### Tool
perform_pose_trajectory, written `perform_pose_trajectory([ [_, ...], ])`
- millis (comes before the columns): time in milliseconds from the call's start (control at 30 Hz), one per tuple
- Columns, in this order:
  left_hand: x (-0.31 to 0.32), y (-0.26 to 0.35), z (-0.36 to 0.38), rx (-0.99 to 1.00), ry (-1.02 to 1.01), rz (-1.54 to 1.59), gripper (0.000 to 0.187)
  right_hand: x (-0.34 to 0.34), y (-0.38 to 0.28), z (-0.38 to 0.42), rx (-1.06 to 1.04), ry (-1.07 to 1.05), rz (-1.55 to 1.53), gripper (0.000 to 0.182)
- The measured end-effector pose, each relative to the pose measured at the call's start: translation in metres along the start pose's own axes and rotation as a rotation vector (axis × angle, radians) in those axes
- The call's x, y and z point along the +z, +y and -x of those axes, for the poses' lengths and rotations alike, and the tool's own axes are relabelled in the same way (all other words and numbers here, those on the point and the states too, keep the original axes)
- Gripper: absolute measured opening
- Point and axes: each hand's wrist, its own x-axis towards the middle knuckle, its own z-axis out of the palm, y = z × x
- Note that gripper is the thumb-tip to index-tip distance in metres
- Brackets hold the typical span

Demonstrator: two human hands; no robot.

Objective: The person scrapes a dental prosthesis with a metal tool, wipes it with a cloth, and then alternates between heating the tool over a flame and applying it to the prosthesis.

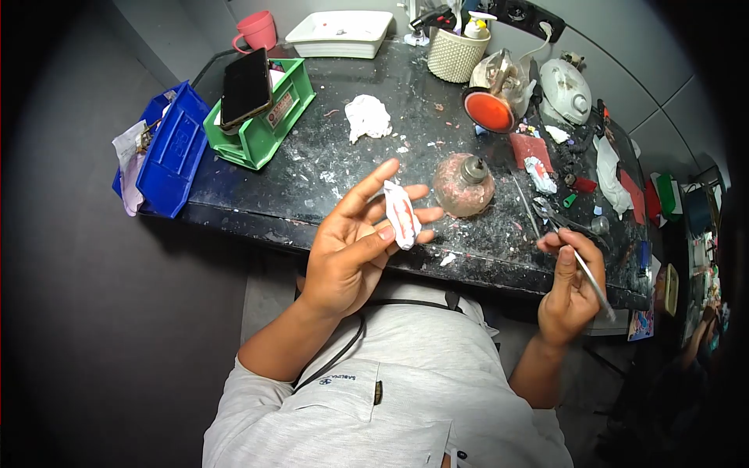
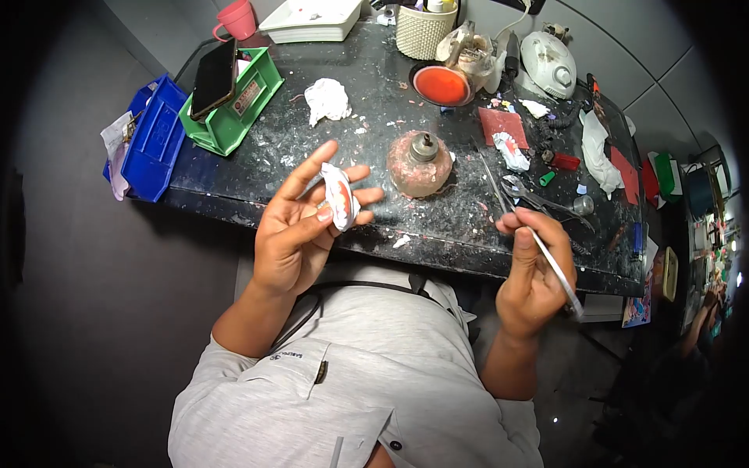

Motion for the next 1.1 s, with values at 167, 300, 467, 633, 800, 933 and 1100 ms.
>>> perform_pose_trajectory([
  [167,-0.004,-0.002,0.0,-0.157,-0.078,0.211,0.075,-0.02,0.01,-0.005,0.377,-0.08,-0.02,0.02],
  [300,-0.004,-0.001,0.001,-0.215,-0.111,0.311,0.078,-0.016,0.023,-0.005,0.48,-0.049,-0.048,0.021],
  [467,-0.009,-0.002,0.002,-0.267,-0.17,0.43,0.079,-0.007,0.027,0.002,0.43,-0.05,-0.046,0.02],
  [633,-0.008,0.0,0.003,-0.32,-0.187,0.517,0.076,-0.002,0.031,0.005,0.303,-0.017,-0.037,0.019],
  [800,-0.008,-0.001,0.004,-0.329,-0.196,0.549,0.073,0.0,0.032,0.009,0.238,-0.008,-0.005,0.019],
  [933,-0.007,0.0,0.004,-0.341,-0.22,0.564,0.073,-0.002,0.033,0.01,0.218,-0.013,0.014,0.019],
  [1100,-0.006,0.0,0.005,-0.347,-0.222,0.565,0.074,-0.003,0.034,0.012,0.204,-0.021,0.025,0.019],
])
